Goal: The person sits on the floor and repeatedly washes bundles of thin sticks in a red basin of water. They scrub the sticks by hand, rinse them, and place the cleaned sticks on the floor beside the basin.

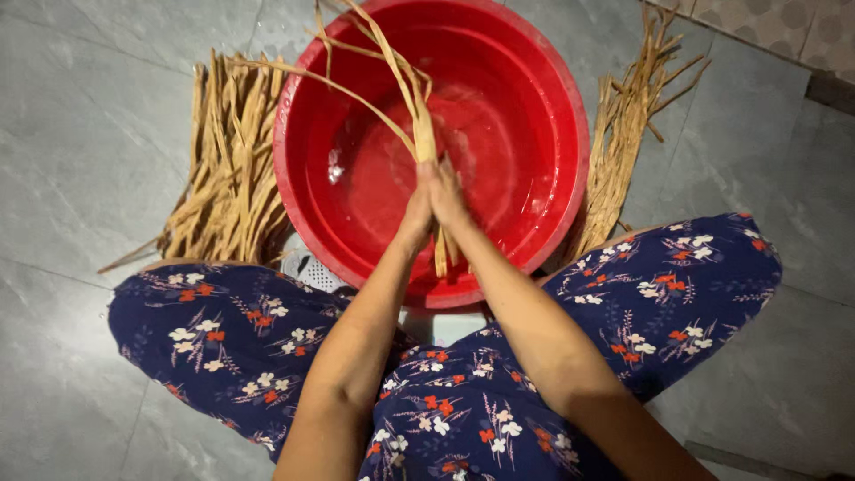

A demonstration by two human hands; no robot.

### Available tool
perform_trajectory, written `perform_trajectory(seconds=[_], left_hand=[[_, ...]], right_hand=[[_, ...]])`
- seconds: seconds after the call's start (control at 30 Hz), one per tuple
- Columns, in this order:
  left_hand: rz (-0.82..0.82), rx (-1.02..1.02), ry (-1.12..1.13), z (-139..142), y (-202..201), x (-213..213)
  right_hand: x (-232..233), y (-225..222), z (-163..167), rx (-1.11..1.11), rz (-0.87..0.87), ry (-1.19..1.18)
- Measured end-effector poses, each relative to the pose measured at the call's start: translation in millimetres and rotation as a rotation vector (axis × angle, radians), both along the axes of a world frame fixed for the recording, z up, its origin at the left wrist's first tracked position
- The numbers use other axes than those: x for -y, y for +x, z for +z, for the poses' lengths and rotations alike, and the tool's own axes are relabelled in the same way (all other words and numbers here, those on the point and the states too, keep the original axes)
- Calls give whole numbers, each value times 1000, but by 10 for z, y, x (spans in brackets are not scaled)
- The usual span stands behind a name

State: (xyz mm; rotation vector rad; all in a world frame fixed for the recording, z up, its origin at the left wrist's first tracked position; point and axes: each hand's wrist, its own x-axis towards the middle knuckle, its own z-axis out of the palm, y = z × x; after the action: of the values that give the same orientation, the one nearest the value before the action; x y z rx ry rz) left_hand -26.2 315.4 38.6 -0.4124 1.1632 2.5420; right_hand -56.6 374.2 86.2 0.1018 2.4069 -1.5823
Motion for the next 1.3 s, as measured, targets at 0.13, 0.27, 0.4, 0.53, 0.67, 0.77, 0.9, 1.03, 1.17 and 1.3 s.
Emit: perform_trajectory(seconds=[0.13,0.27,0.4,0.53,0.67,0.77,0.9,1.03,1.17,1.3], left_hand=[[125,-107,-364,75,-142,278],[197,144,-729,55,-71,783],[-269,-47,-664,-78,268,580],[-568,346,-541,-148,421,350],[-343,492,-532,-266,392,375],[-60,521,-432,-393,365,445],[55,292,-811,-514,357,491],[-167,117,-619,-475,358,354],[-467,439,-459,-389,370,336],[-303,449,-597,-360,369,387]], right_hand=[[-301,-322,-117,-46,-108,-396],[-918,-272,-171,68,-306,-220],[-779,92,-272,371,-547,-399],[-302,287,-407,584,-181,-419],[-402,278,-476,365,20,23],[-704,286,-526,476,-82,271],[-736,379,-615,506,-183,258],[-335,479,-598,497,-65,-161],[-259,503,-501,503,86,19],[-394,461,-432,404,241,227]])
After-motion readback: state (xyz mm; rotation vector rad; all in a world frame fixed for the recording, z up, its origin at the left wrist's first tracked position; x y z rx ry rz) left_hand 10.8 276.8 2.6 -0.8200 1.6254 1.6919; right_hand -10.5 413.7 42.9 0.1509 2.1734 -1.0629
